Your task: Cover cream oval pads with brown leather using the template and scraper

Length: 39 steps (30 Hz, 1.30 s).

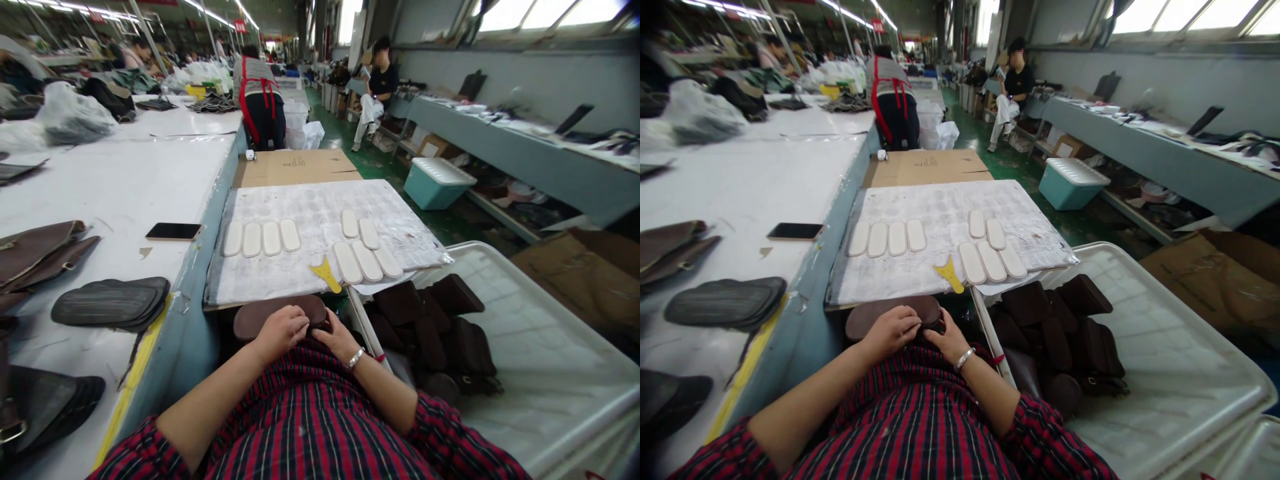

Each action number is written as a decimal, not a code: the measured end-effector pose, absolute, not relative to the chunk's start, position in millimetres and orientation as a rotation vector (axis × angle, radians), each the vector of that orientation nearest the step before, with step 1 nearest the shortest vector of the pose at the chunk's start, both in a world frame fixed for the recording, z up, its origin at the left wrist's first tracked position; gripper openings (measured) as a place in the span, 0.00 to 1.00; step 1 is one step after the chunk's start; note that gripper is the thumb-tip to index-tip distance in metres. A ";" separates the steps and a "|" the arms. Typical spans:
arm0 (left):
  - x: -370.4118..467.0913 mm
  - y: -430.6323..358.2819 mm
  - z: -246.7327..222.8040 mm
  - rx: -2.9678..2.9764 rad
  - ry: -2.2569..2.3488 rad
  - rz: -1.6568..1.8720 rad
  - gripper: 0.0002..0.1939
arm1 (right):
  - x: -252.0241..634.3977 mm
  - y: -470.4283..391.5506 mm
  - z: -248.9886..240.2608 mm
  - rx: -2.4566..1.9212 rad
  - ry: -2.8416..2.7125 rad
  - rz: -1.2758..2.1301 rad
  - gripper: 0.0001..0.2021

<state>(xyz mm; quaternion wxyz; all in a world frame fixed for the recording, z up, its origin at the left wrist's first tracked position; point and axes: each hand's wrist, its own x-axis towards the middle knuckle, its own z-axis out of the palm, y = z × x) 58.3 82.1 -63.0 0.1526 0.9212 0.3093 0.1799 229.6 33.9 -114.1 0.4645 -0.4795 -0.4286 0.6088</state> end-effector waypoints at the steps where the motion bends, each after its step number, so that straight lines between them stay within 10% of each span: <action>1: 58.6 82.2 -64.0 2.628 0.892 0.529 0.12 | 227.8 33.8 -114.0 -1.187 -1.046 1.474 0.32; 39: 49.6 73.8 -75.4 2.530 0.827 0.618 0.14 | 227.1 30.2 -115.1 -1.220 -1.052 1.405 0.25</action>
